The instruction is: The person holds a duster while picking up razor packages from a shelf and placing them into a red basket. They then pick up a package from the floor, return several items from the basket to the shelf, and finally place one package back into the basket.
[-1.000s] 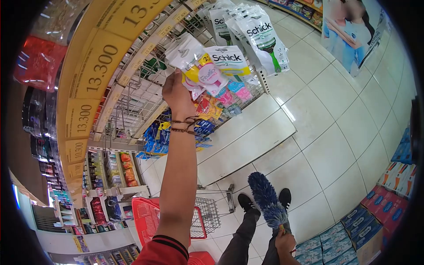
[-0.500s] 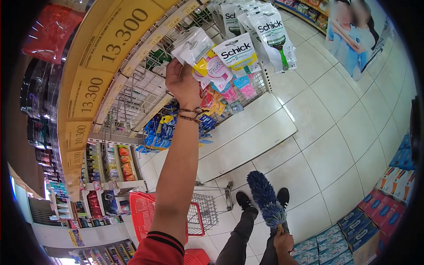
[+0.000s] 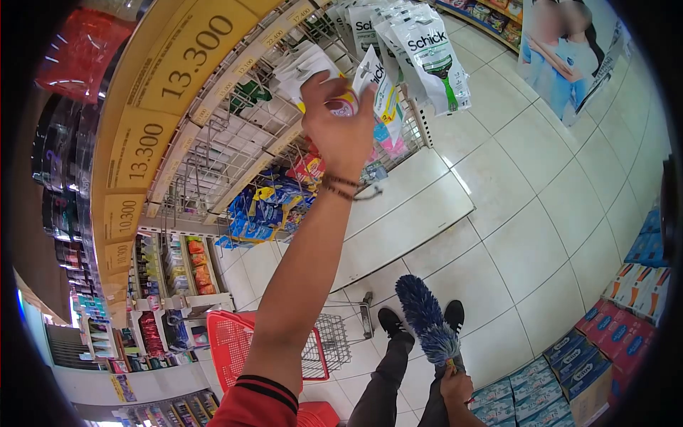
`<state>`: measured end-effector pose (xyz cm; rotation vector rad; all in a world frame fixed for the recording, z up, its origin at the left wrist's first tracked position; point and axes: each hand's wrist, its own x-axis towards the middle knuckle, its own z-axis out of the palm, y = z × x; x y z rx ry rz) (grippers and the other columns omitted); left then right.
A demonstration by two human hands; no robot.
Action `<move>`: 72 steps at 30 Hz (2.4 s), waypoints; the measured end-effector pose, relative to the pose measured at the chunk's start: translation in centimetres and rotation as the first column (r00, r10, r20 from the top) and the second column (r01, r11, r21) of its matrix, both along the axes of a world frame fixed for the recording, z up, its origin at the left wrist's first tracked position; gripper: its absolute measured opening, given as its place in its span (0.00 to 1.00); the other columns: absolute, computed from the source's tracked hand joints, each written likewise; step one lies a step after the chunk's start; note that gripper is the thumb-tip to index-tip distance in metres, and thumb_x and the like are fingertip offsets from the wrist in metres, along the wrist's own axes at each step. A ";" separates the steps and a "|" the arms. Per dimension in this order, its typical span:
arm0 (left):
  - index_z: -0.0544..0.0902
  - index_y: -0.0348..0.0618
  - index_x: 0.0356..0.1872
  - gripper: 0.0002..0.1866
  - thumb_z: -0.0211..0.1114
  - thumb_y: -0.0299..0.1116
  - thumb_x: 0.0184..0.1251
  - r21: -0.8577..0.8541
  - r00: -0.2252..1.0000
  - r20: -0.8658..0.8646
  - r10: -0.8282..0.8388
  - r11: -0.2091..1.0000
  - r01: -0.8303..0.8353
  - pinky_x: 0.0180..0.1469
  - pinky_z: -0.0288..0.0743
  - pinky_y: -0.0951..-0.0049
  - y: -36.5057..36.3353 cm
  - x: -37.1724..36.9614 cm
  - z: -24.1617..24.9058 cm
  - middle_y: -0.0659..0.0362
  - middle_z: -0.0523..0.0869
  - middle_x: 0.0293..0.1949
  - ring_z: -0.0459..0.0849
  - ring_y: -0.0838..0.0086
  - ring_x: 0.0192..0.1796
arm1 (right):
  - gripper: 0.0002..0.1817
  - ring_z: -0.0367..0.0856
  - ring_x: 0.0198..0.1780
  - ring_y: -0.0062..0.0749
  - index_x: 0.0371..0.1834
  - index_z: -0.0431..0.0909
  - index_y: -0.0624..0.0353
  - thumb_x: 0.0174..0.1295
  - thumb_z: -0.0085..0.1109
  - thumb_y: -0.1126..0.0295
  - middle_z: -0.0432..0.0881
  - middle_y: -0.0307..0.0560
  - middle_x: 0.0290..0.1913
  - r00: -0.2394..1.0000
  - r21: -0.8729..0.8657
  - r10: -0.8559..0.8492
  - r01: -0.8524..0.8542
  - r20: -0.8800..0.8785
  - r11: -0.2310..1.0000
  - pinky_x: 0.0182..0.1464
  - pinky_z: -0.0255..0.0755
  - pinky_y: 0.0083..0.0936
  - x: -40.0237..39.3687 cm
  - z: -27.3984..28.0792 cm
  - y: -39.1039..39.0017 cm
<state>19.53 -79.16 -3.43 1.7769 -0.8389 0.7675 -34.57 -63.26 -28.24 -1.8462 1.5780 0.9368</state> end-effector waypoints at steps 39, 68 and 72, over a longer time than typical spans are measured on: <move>0.78 0.42 0.46 0.04 0.56 0.30 0.81 -0.168 0.392 -0.895 0.212 0.654 -0.737 0.40 0.82 0.72 58.6 -29.8 6.8 0.59 0.86 0.46 0.88 0.74 0.40 | 0.35 0.84 0.54 0.67 0.42 0.85 0.76 0.58 0.63 0.44 0.86 0.73 0.44 0.966 -0.002 0.207 -0.210 0.156 0.978 0.57 0.74 0.51 -13.8 -0.9 -15.4; 0.75 0.36 0.45 0.07 0.59 0.31 0.79 -0.428 0.018 -0.896 -0.443 0.853 -0.297 0.37 0.84 0.78 38.9 -30.2 12.8 0.56 0.88 0.38 0.90 0.77 0.38 | 0.10 0.64 0.20 0.15 0.38 0.71 0.57 0.66 0.65 0.71 0.77 0.40 0.27 0.659 0.825 -0.631 0.028 0.410 0.565 0.23 0.59 0.17 12.9 37.6 -0.7; 0.73 0.38 0.42 0.06 0.59 0.29 0.79 -0.383 0.062 -0.921 -0.385 0.860 -0.338 0.34 0.81 0.79 38.3 -30.4 12.3 0.58 0.87 0.35 0.87 0.80 0.35 | 0.16 0.74 0.26 0.14 0.38 0.70 0.59 0.56 0.70 0.83 0.80 0.40 0.28 0.644 0.736 -0.515 -0.113 0.566 0.667 0.27 0.65 0.15 13.4 39.6 1.6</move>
